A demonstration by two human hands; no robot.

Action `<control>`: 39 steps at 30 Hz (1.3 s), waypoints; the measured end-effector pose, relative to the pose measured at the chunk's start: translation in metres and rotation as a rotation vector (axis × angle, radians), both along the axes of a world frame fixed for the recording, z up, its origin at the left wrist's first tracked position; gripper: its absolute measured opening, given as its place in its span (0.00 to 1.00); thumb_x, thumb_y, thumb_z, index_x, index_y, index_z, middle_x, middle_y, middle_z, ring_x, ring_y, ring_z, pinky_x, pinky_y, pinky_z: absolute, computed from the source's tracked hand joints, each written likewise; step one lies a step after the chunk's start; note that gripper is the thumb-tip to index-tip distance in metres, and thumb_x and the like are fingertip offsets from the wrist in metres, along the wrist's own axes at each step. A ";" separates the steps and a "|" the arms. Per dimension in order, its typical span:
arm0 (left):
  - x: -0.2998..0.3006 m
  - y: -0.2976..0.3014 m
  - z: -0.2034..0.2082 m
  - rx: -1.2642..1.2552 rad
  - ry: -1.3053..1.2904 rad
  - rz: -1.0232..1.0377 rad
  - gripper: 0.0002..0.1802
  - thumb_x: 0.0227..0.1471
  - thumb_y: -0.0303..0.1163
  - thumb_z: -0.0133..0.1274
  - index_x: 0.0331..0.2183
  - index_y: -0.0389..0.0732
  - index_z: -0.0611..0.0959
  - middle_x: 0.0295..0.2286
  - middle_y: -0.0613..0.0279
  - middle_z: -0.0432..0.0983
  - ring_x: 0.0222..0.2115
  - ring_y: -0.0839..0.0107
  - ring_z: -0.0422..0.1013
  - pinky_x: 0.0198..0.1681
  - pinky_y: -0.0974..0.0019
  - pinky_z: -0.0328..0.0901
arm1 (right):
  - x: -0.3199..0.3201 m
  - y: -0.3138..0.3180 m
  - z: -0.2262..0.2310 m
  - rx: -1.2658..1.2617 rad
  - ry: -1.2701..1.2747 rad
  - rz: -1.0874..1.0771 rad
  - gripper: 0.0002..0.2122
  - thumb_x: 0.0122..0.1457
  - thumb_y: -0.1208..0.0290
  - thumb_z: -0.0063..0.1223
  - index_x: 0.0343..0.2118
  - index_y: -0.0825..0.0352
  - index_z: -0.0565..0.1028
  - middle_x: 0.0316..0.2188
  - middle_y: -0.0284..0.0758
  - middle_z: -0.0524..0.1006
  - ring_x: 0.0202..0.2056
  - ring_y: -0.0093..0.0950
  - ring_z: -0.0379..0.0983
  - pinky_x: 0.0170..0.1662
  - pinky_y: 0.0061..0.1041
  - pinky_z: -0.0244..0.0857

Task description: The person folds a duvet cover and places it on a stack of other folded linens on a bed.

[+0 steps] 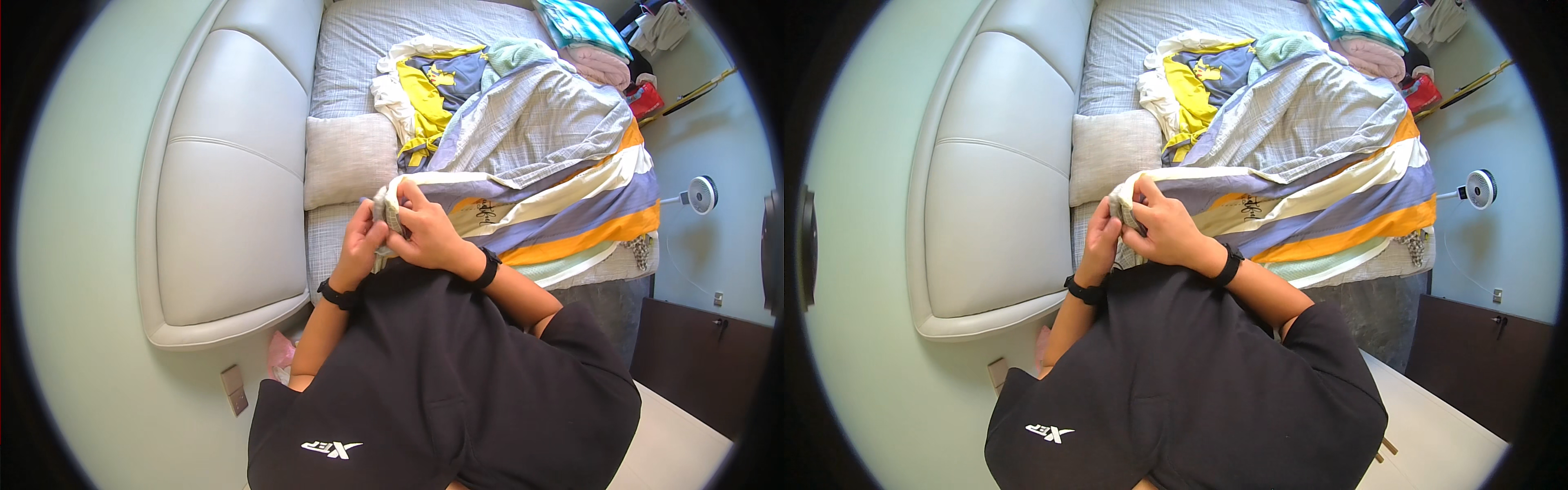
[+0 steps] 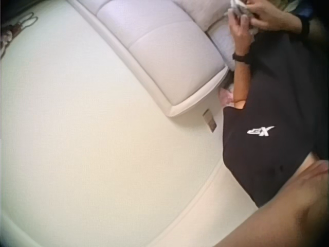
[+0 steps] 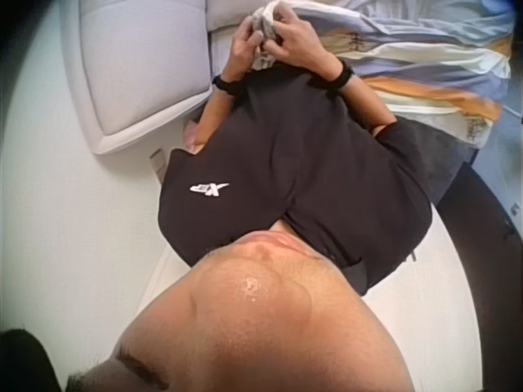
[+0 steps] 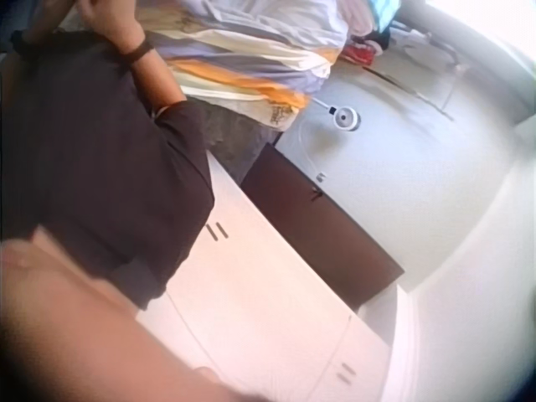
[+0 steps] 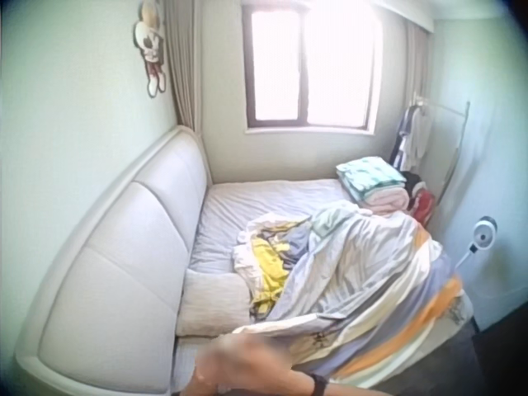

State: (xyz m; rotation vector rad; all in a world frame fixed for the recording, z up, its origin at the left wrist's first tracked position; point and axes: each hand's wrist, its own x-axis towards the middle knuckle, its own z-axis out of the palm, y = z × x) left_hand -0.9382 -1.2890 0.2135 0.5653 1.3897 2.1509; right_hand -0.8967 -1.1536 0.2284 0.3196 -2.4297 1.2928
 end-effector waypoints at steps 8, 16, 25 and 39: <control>-0.013 -0.007 0.008 -0.488 0.420 0.070 0.10 0.50 0.31 0.43 0.24 0.35 0.67 0.14 0.57 0.65 0.17 0.72 0.65 0.19 0.67 0.57 | 0.010 0.002 0.004 -0.011 -0.082 0.207 0.08 0.36 0.78 0.48 0.24 0.69 0.66 0.28 0.39 0.64 0.19 0.32 0.67 0.24 0.25 0.64; -0.004 -0.026 0.028 -0.667 0.921 0.170 0.09 0.43 0.20 0.42 0.31 0.34 0.72 0.28 0.49 0.70 0.29 0.51 0.68 0.32 0.61 0.63 | 0.001 0.018 -0.018 -0.080 -0.149 -0.068 0.16 0.38 0.78 0.46 0.35 0.64 0.66 0.33 0.39 0.65 0.25 0.39 0.68 0.28 0.33 0.64; 0.005 -0.064 0.046 -0.486 0.742 0.355 0.04 0.50 0.22 0.36 0.30 0.35 0.67 0.26 0.56 0.64 0.26 0.69 0.61 0.33 0.71 0.57 | -0.014 0.109 -0.153 0.417 -0.396 0.040 0.15 0.36 0.70 0.54 0.31 0.64 0.69 0.30 0.39 0.70 0.32 0.40 0.68 0.35 0.35 0.63; -0.027 -0.147 0.063 -0.698 0.432 0.439 0.16 0.42 0.32 0.56 0.22 0.39 0.64 0.18 0.72 0.58 0.21 0.82 0.54 0.22 0.78 0.52 | -0.019 0.266 -0.163 0.883 -0.882 -0.311 0.09 0.36 0.74 0.52 0.25 0.66 0.75 0.24 0.41 0.74 0.30 0.39 0.71 0.32 0.32 0.66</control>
